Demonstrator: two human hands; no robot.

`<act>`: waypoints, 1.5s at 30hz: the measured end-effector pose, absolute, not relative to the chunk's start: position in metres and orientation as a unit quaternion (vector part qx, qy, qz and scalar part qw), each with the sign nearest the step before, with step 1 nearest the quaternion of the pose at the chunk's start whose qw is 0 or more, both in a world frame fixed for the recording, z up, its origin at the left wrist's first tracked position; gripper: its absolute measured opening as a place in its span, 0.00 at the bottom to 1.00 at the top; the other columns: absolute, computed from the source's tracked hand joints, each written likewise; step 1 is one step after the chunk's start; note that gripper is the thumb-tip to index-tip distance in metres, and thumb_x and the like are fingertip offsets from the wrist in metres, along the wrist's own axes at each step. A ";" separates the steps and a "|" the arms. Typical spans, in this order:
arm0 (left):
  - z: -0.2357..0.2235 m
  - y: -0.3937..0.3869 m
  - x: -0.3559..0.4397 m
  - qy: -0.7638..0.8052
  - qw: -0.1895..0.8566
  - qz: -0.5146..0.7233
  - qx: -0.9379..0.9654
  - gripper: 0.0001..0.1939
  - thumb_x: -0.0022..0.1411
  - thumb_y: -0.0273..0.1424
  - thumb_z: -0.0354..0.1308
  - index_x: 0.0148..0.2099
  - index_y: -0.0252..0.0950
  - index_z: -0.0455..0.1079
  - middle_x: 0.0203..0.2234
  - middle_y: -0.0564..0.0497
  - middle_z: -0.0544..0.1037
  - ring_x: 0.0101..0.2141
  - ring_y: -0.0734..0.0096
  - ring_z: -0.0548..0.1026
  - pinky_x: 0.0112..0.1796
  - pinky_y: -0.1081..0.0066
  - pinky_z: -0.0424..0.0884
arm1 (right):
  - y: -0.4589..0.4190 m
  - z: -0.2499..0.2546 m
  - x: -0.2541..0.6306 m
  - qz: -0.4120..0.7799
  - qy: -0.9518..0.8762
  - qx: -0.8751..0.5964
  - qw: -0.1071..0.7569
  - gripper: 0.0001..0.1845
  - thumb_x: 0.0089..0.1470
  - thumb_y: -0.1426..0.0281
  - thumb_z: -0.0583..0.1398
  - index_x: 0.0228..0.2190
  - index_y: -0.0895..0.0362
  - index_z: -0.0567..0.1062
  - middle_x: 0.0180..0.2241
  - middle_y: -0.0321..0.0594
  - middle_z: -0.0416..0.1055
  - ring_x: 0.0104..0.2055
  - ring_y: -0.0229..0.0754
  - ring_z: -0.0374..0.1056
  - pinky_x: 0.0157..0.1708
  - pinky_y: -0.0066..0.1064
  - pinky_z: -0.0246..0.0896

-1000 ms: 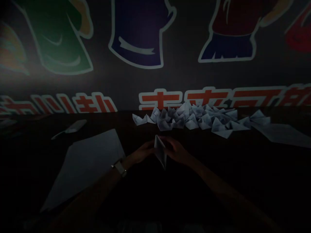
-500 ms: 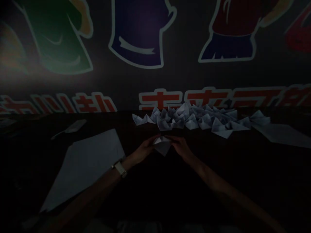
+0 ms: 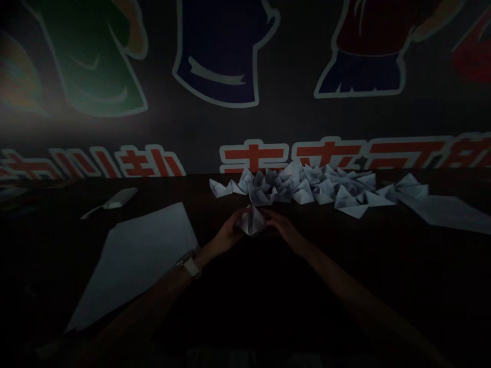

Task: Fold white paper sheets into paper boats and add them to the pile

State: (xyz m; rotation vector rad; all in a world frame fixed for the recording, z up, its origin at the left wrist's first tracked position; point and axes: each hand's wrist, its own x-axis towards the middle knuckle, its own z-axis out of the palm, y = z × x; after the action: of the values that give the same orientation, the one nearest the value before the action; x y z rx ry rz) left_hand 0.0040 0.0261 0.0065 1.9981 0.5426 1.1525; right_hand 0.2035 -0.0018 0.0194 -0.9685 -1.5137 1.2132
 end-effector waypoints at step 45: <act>0.001 0.006 0.019 0.281 0.604 0.471 0.578 0.25 0.56 0.37 0.58 0.55 0.38 0.61 0.54 0.44 0.65 0.52 0.63 0.64 0.51 0.64 0.59 | -0.006 0.013 0.202 0.399 -0.704 -0.370 0.456 0.32 0.44 0.60 0.64 0.51 0.51 0.65 0.54 0.42 0.62 0.56 0.46 0.57 0.56 0.42 0.51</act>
State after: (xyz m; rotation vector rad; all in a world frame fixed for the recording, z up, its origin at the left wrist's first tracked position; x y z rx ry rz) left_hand 0.0195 0.0064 0.0008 1.3368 0.6503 1.0910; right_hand 0.2017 -0.0060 0.0132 -0.9127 -1.7369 0.9850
